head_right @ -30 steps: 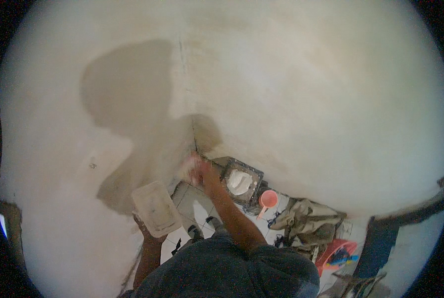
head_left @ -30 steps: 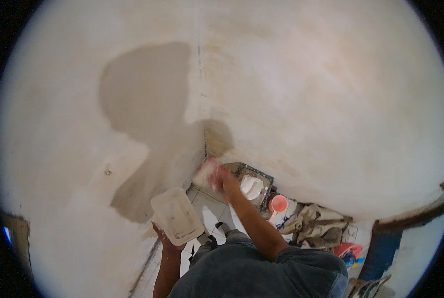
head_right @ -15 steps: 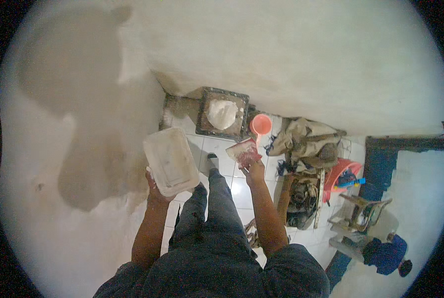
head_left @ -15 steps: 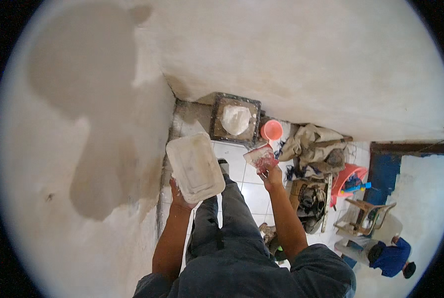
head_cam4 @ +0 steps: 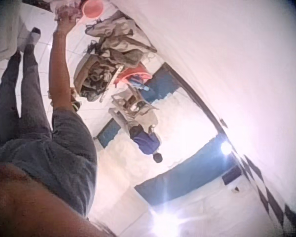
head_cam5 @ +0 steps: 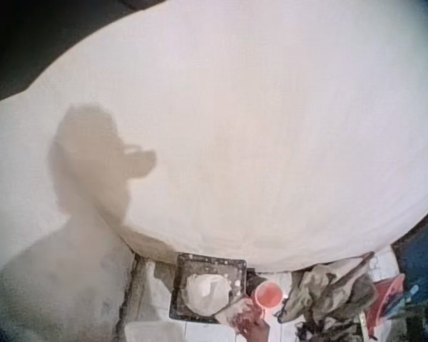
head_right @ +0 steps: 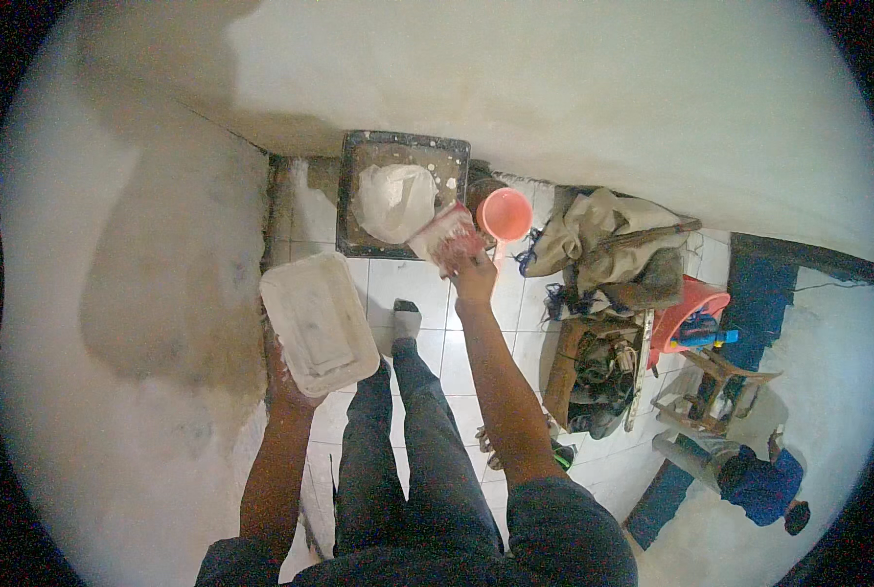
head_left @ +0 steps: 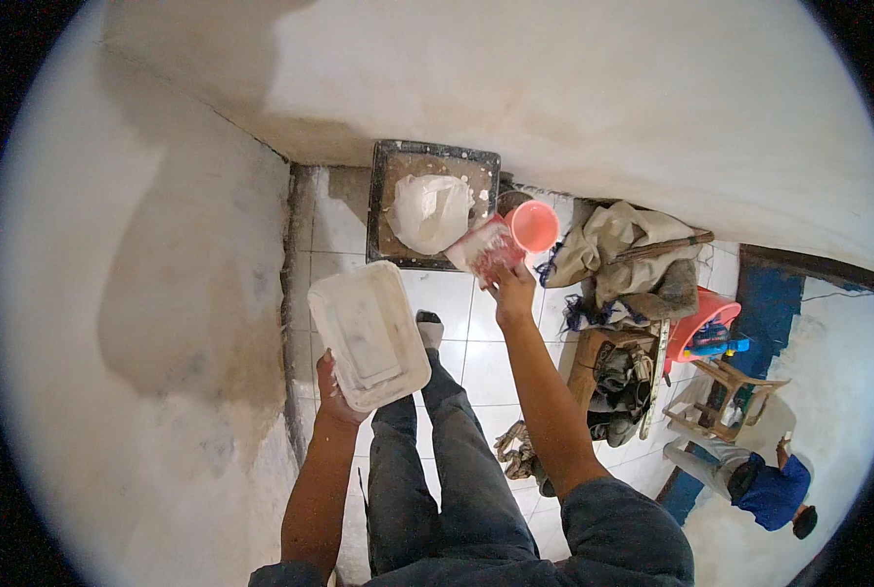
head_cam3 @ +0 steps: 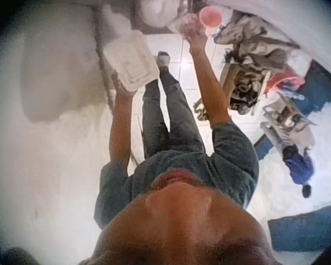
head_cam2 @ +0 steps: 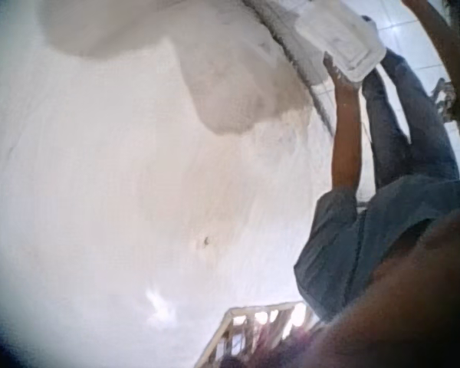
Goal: The person applies plaster to the corner and surface of a wall using a spatula, gathering more plaster from a container and a palette as needed.
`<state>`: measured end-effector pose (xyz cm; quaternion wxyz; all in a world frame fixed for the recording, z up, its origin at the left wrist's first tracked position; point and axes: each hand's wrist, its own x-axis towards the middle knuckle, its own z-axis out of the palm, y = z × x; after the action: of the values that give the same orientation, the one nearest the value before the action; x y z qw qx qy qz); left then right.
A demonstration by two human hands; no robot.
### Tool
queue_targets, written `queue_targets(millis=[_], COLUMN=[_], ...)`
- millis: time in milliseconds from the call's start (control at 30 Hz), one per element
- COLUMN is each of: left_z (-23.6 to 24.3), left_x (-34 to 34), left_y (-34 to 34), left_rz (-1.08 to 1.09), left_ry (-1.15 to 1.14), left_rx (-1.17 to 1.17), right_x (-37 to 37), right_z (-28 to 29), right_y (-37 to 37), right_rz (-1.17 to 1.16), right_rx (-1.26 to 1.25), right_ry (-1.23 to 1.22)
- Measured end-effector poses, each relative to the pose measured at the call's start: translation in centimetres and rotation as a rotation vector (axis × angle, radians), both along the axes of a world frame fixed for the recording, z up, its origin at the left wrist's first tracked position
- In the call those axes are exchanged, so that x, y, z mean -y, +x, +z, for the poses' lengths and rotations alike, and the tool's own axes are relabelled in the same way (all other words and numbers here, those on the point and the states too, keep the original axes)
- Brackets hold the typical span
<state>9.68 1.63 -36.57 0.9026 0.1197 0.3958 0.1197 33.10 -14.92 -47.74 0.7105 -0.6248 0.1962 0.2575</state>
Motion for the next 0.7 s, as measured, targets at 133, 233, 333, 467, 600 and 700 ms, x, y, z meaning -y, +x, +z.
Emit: queue_targets(millis=[133, 233, 333, 467, 600, 700], left_z=[-2.9, -5.2, -6.3, -7.7, -8.2, -8.7], left_x=[0.4, 0.9, 1.1, 1.5, 1.4, 0.7], left_y=[2.2, 2.4, 2.3, 2.1, 3.1, 4.3], left_rz=[0.067, 0.115, 0.156, 0.169, 0.159, 0.128], left_ry=[-0.044, -0.042, -0.079, -0.084, -0.045, 0.013], left_rx=[0.043, 0.069, 0.036, 0.035, 0.042, 0.045], right_x=[-3.2, -5.9, -7.4, -8.9, -9.2, -9.7], right_z=[-4.9, -4.8, -6.1, -6.9, -9.3, -10.2], right_y=[1.6, 1.0, 1.3, 1.4, 1.6, 1.3], right_rz=[0.064, 0.121, 0.062, -0.157, -0.192, -0.149], right_rx=[0.215, 0.401, 0.421, 0.252, 0.280, 0.187], right_ry=[-0.089, -0.221, -0.352, -0.139, -0.060, -0.030])
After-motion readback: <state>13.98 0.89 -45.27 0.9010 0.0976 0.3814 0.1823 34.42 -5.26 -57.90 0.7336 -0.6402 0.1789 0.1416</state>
